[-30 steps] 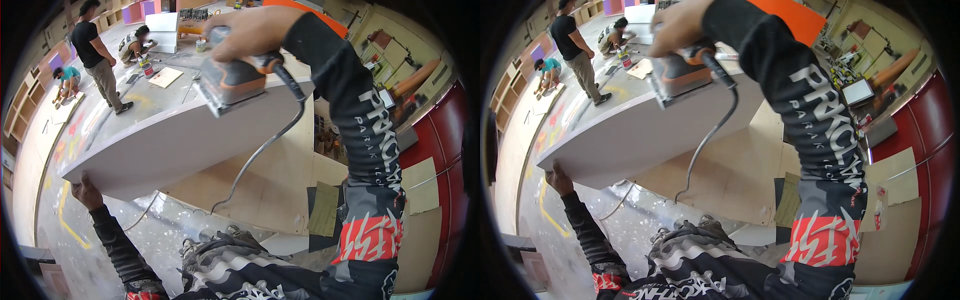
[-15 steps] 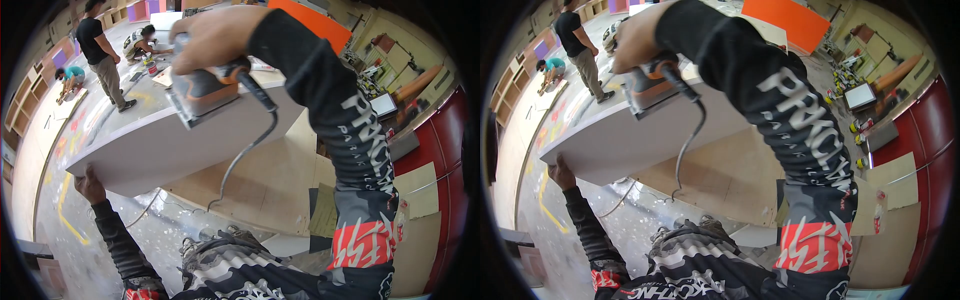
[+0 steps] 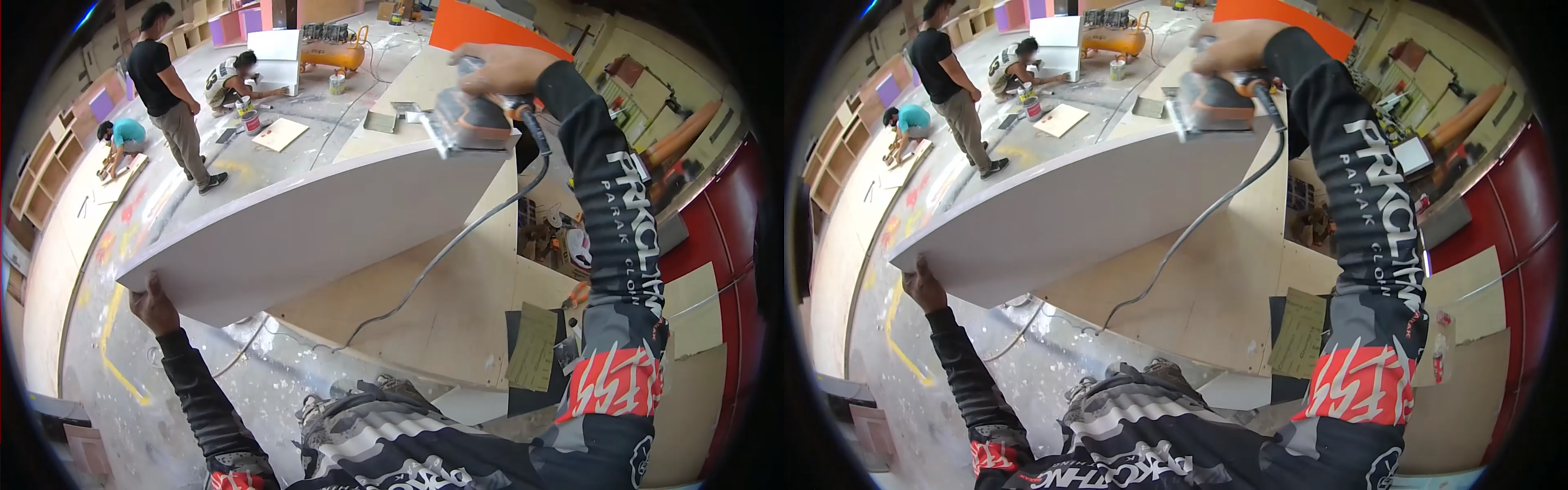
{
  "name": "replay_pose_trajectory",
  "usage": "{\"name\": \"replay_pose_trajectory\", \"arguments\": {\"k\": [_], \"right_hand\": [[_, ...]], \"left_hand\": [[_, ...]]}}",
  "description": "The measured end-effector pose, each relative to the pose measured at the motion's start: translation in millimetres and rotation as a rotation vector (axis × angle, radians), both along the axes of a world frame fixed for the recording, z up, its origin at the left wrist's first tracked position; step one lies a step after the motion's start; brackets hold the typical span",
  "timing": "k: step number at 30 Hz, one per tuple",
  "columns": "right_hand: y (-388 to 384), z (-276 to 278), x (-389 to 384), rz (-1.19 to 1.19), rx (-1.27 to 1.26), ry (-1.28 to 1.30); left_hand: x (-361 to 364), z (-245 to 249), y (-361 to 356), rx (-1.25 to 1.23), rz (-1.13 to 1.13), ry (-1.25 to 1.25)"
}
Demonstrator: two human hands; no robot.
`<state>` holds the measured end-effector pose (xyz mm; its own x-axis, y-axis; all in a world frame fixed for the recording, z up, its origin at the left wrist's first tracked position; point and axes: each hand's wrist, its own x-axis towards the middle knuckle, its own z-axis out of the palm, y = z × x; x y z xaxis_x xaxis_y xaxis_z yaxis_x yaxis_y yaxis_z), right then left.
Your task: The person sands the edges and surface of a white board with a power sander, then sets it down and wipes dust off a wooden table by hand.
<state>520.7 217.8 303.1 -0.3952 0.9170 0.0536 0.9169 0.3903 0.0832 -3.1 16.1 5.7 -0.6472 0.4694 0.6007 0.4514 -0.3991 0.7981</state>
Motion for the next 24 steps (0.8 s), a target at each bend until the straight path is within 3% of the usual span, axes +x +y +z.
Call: {"name": "replay_pose_trajectory", "arguments": {"k": [2, 7, 8, 15, 21, 24], "right_hand": [[13, -4, 36, -0.147, 0.001, 0.041], [-10, -10, 120, -0.153, 0.127, 0.166], [-13, -21, 147, -0.121, 0.182, 0.315], [-155, -75, 183, -0.321, 0.423, 0.596], [-272, -161, 141, -0.459, 0.402, 0.978], [-315, -206, 118, -0.560, 0.316, 1.186]], "left_hand": [[-5, -4, -1, -0.013, -0.025, 0.039], [-9, -20, -7, -0.049, -0.068, 0.012], [-9, -31, -10, -0.085, -0.102, 0.005], [-20, -162, -10, -0.176, -0.208, -0.068], [-12, -144, -1, -0.191, -0.263, -0.107], [12, -104, -6, -0.195, -0.293, -0.132]]}}
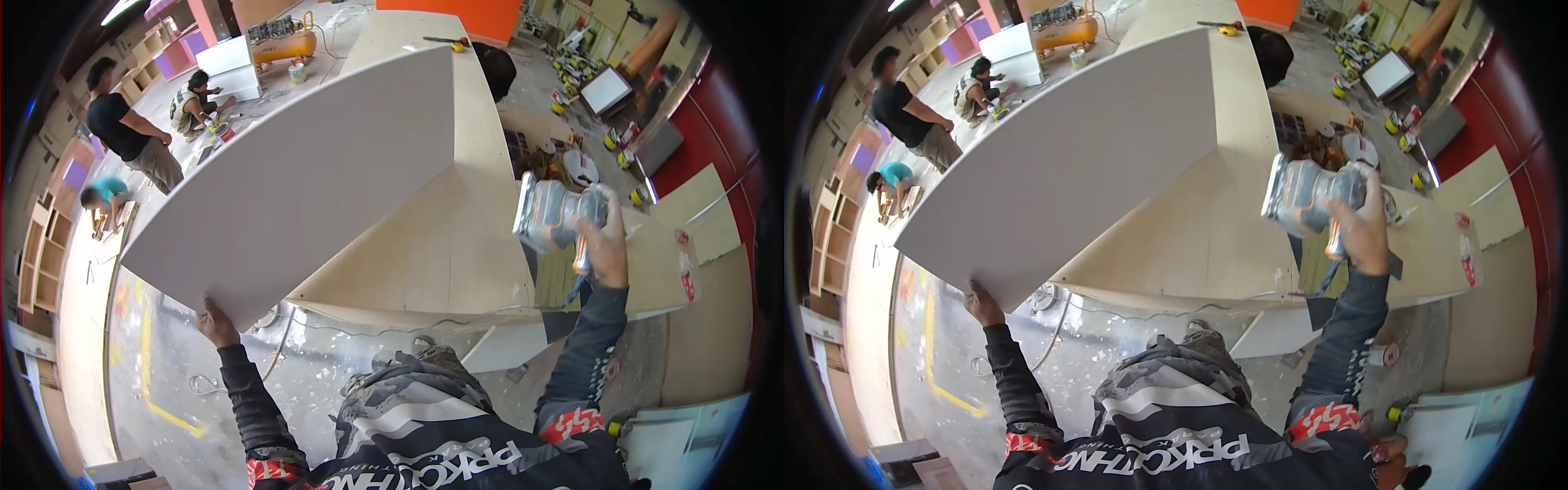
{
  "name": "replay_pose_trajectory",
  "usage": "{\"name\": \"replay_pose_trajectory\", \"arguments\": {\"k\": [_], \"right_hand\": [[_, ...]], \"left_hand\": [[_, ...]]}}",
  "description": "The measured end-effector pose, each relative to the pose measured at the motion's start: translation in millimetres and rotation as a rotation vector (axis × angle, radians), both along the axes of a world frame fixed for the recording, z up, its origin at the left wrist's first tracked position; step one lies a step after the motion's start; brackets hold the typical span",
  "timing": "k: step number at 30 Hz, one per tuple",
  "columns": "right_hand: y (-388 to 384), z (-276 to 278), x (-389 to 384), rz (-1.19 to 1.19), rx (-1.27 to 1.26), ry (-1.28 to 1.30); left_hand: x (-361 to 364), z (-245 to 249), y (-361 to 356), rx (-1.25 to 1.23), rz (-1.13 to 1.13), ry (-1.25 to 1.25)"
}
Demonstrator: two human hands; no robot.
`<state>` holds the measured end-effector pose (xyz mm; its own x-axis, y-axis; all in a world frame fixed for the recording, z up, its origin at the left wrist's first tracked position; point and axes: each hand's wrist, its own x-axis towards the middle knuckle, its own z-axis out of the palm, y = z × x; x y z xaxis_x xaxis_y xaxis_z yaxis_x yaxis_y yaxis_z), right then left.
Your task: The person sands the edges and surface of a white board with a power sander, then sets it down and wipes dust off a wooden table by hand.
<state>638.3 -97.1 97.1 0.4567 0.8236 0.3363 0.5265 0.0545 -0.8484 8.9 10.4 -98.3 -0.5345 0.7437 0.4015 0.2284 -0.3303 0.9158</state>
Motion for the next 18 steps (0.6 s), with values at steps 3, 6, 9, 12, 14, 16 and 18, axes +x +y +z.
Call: {"name": "replay_pose_trajectory", "arguments": {"k": [3, 6, 9, 12, 14, 16, 18], "right_hand": [[-29, -33, -25, 0.002, -0.073, 0.081], [-43, -53, -50, 0.022, -0.084, 0.150], [-48, -77, -62, -0.001, -0.179, 0.178], [-47, -90, -67, -0.007, -0.224, 0.074], [-41, -96, -68, 0.005, -0.212, 0.085], [-36, -98, -70, -0.009, -0.206, 0.029], [-31, -101, -67, 0.004, -0.214, 0.023]], "left_hand": [[24, 41, -16, -0.112, -0.002, 0.098], [42, 63, -34, -0.262, -0.017, 0.115], [62, 79, -58, -0.374, 0.000, 0.163], [77, 83, -76, -0.502, -0.021, 0.128], [81, 79, -84, -0.575, -0.012, 0.168], [83, 70, -92, -0.506, -0.018, 0.279], [79, 57, -100, -0.441, -0.017, 0.416]]}}
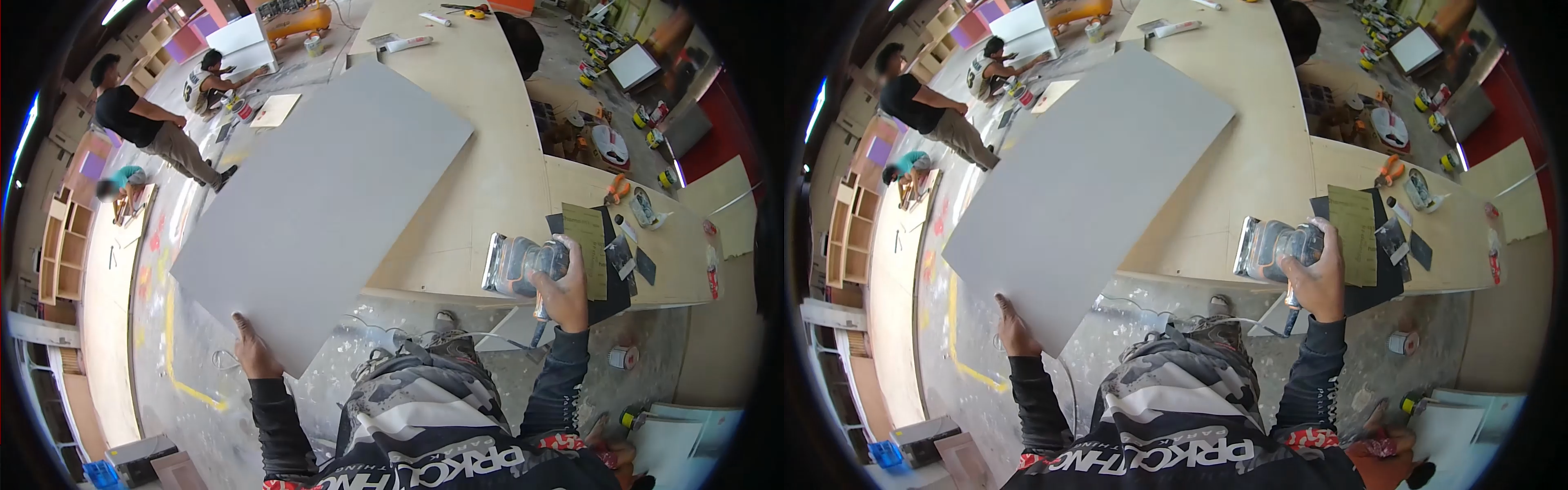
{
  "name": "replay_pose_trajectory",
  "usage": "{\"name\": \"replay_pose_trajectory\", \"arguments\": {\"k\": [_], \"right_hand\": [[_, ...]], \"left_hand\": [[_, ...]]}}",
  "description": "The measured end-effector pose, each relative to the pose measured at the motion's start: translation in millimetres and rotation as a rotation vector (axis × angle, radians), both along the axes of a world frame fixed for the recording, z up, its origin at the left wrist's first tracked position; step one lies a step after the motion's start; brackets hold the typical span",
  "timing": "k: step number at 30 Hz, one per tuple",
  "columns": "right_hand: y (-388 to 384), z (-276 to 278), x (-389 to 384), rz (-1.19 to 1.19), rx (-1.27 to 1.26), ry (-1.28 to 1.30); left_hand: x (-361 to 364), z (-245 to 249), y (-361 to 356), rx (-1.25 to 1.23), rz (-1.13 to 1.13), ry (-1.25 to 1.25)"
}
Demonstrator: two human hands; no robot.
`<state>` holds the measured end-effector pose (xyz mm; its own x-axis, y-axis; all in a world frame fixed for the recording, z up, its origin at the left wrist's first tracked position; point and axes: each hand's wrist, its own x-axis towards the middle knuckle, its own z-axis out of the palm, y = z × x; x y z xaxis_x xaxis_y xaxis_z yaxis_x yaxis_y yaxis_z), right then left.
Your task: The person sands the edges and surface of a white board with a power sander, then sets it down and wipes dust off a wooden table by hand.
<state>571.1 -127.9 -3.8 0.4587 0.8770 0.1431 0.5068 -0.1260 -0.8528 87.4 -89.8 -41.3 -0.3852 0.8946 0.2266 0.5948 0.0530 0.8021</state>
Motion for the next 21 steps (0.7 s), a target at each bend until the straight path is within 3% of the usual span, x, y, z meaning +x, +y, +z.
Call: {"name": "replay_pose_trajectory", "arguments": {"k": [2, 6, 8, 18, 21], "right_hand": [[7, -3, 2, 0.015, -0.008, -0.002], [14, -5, 5, 0.014, -0.012, 0.012], [17, -5, 7, 0.020, -0.029, 0.021], [32, -7, 15, 0.053, -0.015, -0.060], [35, -3, 16, 0.063, -0.012, -0.046]], "left_hand": [[-11, -14, -5, -0.328, 0.084, -0.374], [-15, -47, -20, -0.263, 0.056, -0.601], [4, -39, -22, -0.228, 0.208, -1.108], [-4, -82, -50, -0.299, 0.207, -1.204], [-18, -103, -58, -0.581, 0.383, -0.950]]}}
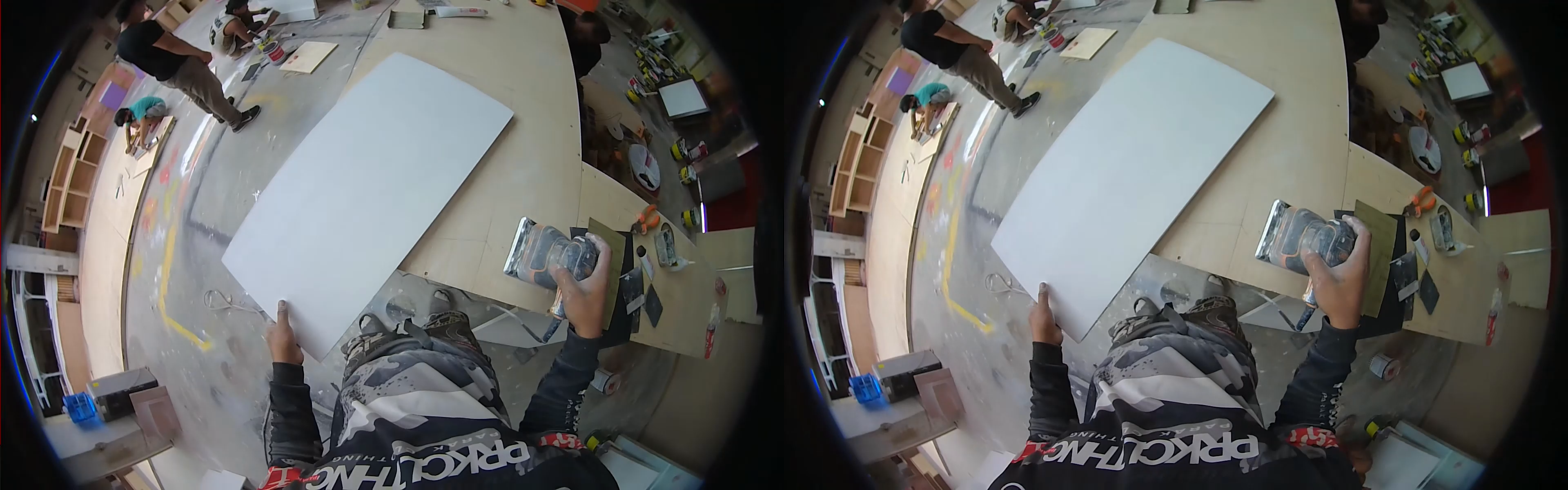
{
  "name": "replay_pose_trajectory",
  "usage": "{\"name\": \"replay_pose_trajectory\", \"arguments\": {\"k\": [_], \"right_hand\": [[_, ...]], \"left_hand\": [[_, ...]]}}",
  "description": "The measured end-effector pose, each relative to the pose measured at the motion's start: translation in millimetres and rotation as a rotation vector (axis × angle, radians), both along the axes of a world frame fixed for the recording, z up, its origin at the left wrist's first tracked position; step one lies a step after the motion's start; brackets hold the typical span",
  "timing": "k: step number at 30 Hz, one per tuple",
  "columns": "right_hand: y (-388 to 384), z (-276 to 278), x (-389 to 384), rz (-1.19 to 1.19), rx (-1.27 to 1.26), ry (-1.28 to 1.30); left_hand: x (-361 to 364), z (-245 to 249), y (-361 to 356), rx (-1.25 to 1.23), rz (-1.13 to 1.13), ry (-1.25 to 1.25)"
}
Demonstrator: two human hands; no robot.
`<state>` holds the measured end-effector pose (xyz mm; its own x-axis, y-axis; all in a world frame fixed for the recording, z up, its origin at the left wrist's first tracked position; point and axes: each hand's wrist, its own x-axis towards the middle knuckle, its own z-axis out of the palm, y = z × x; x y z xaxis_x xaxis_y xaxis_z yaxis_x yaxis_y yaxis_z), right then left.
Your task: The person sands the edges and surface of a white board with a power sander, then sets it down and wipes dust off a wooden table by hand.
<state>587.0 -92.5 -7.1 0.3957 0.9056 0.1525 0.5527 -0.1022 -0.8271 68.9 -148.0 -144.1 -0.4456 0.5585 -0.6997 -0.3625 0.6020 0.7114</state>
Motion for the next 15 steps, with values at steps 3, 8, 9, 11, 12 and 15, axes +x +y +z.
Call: {"name": "replay_pose_trajectory", "arguments": {"k": [3, 8, 9, 11, 12, 15], "right_hand": [[1, 9, -3, 0.026, -0.024, 0.078], [2, 6, 3, 0.093, -0.014, 0.028], [3, 5, 5, 0.090, -0.023, 0.022], [6, 7, 5, 0.142, -0.017, 0.036], [6, 8, 5, 0.139, -0.024, 0.055], [7, 6, 10, 0.159, -0.027, 0.071]], "left_hand": [[42, 29, -4, 0.218, -0.130, 0.831], [126, 87, -4, 0.204, -0.965, 1.298], [136, 86, -2, 0.168, -1.066, 1.300], [144, 73, 6, 0.173, -1.077, 1.287], [145, 61, 10, 0.179, -1.141, 1.421], [146, 51, 22, 0.167, -1.189, 1.572]]}}
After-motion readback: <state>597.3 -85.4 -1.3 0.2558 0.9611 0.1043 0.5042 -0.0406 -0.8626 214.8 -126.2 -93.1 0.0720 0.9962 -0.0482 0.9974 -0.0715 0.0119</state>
